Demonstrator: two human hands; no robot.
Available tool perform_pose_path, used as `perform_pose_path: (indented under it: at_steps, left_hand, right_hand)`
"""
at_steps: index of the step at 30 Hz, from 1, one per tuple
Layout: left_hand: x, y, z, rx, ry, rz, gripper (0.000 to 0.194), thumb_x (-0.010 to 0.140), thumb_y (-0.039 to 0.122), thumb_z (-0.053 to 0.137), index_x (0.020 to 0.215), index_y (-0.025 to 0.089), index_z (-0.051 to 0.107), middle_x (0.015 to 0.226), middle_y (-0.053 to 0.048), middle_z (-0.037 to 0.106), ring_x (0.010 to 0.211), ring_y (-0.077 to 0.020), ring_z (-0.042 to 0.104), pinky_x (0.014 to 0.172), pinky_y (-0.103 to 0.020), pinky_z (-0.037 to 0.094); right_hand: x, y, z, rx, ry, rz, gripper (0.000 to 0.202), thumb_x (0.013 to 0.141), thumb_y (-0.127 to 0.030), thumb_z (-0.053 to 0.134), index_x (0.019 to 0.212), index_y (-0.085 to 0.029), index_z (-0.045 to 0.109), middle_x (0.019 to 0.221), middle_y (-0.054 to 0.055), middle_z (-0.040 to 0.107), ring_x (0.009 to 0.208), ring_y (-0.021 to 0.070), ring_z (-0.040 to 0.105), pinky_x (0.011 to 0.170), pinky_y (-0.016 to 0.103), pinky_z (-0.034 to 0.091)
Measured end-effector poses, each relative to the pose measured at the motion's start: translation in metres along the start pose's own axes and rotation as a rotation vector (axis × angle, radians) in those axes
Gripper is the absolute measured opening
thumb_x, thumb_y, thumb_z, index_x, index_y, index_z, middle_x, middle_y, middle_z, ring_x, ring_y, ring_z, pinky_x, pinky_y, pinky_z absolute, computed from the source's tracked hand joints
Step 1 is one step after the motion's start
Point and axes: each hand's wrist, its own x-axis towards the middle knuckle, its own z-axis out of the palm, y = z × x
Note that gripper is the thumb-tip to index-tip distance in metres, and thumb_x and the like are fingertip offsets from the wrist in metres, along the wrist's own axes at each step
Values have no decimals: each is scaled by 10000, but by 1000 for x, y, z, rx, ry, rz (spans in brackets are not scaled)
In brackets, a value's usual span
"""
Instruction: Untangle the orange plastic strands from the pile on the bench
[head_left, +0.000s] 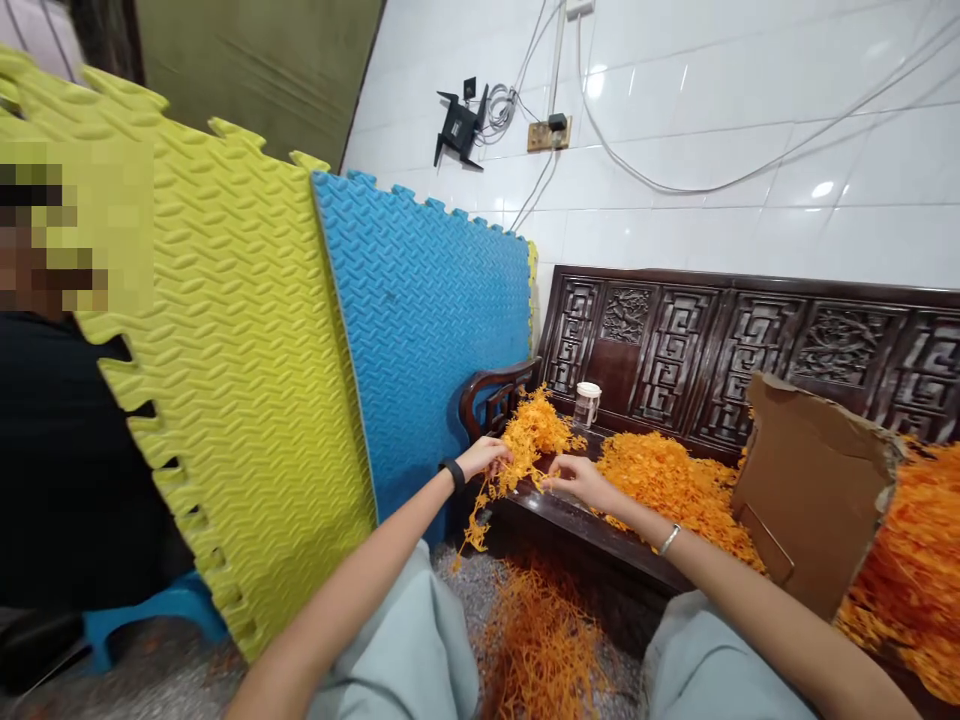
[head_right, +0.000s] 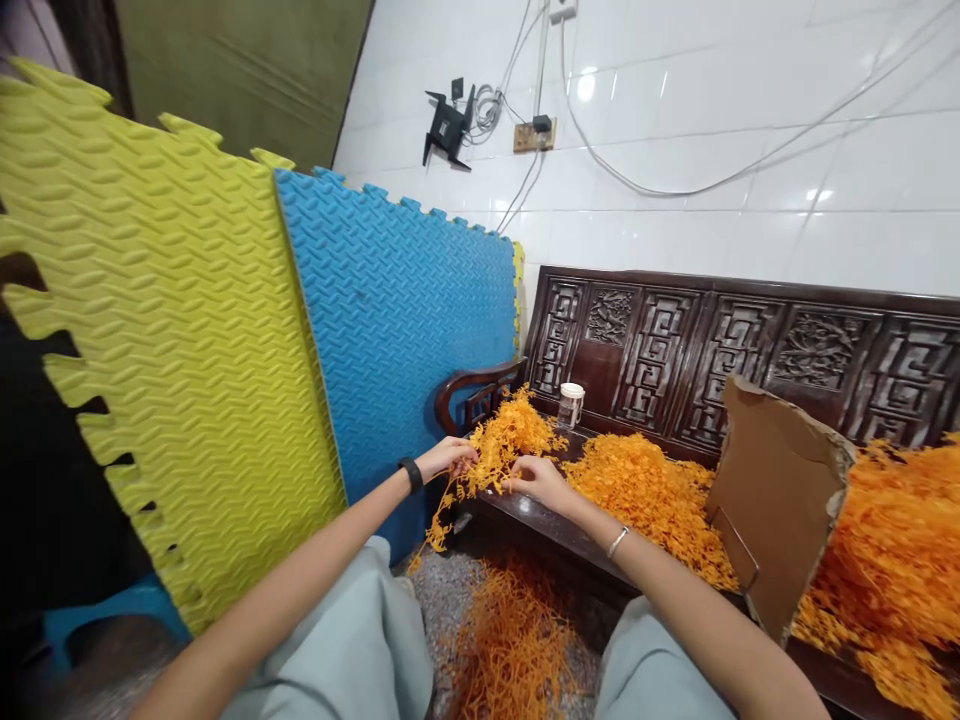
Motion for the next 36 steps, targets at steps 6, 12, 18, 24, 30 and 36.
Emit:
perform_pose_path:
  at_steps: [6,12,18,24,30,36]
  left_hand:
    - [-3,0,14,-119,-16,9,226,850,322,472,894,117,556,748,-1,577,562,-80,534,509,-230,463]
    - [-5,11,33,-307,-47,127,381,746,497,529,713,120,565,476,51,486,337,-42,359,363,-197,235]
    - [-8,25,75,-471,-195,96,410,641,554,581,635,152,505,440,95,330,339,-15,165,383,-204,85]
    - [6,19,104,-518,-334,-28,441,578,580,601,571,189,398,393,114,277,327,-19,114,373,-210,35]
    - [23,12,105,-529,-407,-63,445,572,581,606,552,198,382,373,118,254,309,-20,113,356,-213,28]
    - [14,24,110,-562,-393,-78,437,564,561,625,541,196,384,370,113,253,315,-19,109,355,-207,37]
  right_hand:
    - [-14,30,-7,87,-52,101,282,708,-421,578,744,-142,560,648,-7,541,573,104,465,542,207,348]
    - [-23,54,-33,0,80,-17,257,775,-417,504,762,-173,585,891,72,589,861,185,531,781,294,394]
    - [-25,90,-48,-127,297,101,253,790,-398,437,672,-184,503,637,32,538,618,166,506,600,271,389]
    - [-38,111,-62,-125,303,128,170,787,-297,403,652,-196,427,592,9,490,578,141,474,563,243,373]
    - [-62,104,-76,-64,246,175,153,801,-265,402,668,-196,434,618,12,515,605,138,498,587,244,397]
    - [-70,87,-87,85,320,225,182,795,-300,477,661,-184,433,619,-7,532,575,117,528,586,236,409]
